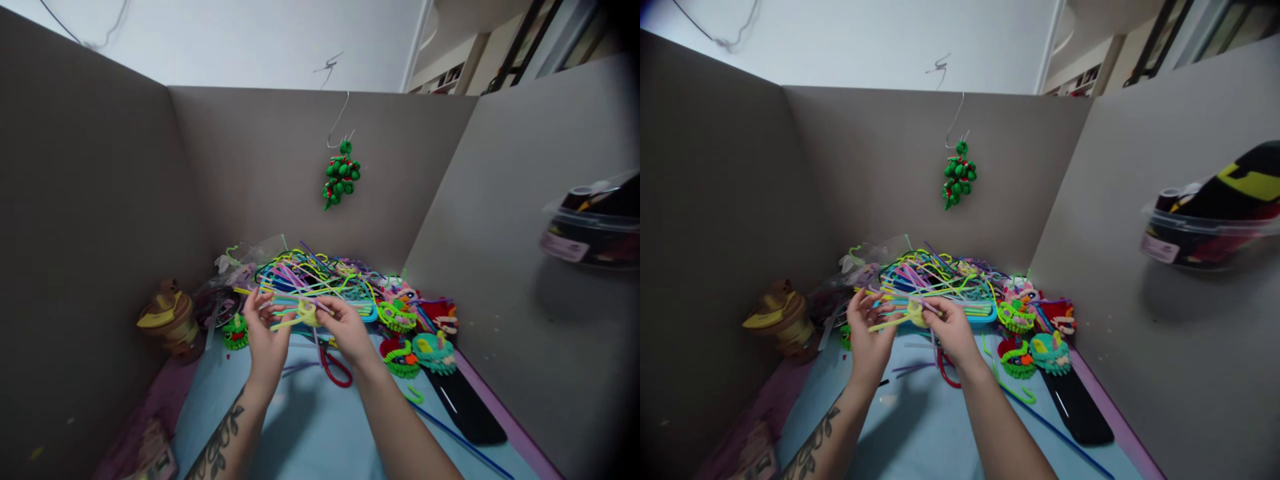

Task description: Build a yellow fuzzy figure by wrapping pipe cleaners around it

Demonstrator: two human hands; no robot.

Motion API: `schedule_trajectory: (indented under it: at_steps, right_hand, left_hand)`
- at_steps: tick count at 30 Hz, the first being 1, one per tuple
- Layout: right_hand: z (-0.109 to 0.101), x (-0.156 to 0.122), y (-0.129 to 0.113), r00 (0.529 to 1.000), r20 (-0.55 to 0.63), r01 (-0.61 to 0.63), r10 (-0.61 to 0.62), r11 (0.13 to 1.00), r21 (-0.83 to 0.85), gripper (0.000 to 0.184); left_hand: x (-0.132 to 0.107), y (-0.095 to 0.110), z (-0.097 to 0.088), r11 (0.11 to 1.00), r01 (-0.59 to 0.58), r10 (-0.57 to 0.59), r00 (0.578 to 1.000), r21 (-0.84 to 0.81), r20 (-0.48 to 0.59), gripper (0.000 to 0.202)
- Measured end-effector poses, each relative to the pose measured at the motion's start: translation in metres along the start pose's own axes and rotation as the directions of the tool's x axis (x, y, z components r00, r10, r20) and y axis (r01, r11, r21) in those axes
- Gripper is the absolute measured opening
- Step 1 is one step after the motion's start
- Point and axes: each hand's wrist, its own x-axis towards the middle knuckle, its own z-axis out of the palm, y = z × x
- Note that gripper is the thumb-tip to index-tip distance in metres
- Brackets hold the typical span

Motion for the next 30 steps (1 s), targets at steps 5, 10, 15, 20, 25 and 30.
schedule_trajectory:
  at_steps: [5, 10, 15, 20, 25, 30]
  right_hand:
    - [0.001, 0.000, 0.002, 1.000, 0.019, 0.013, -0.014, 1.000, 0.025, 0.020]
    - [0.000, -0.001, 0.003, 0.998, 0.070, -0.006, 0.007, 1.000, -0.003, 0.024]
    - [0.001, -0.003, -0.001, 0.992, 0.126, -0.017, 0.018, 1.000, -0.012, 0.025]
    - [-0.002, -0.004, -0.003, 0.982, 0.179, -0.047, 0.053, 0.998, -0.034, 0.025]
    - [-0.004, -0.003, -0.003, 0.983, 0.174, -0.062, 0.064, 0.998, -0.022, 0.027]
    - [-0.004, -0.003, -0.003, 0.984, 0.166, -0.059, 0.061, 0.998, -0.013, 0.026]
  left_hand:
    - [0.003, 0.005, -0.004, 0.985, 0.088, -0.126, 0.955, 0.151, 0.269, 0.026]
    - [0.003, 0.007, -0.007, 0.976, 0.163, -0.198, 0.942, 0.147, 0.271, 0.024]
    - [0.008, 0.007, -0.011, 0.977, 0.156, -0.195, 0.935, 0.148, 0.298, 0.020]
    - [0.016, 0.002, -0.018, 0.981, 0.110, -0.159, 0.926, 0.158, 0.342, 0.016]
    - [0.017, -0.001, -0.020, 0.987, 0.065, -0.116, 0.923, 0.149, 0.368, 0.012]
    - [0.018, 0.002, -0.019, 0.986, -0.104, 0.057, 0.945, 0.129, 0.321, 0.008]
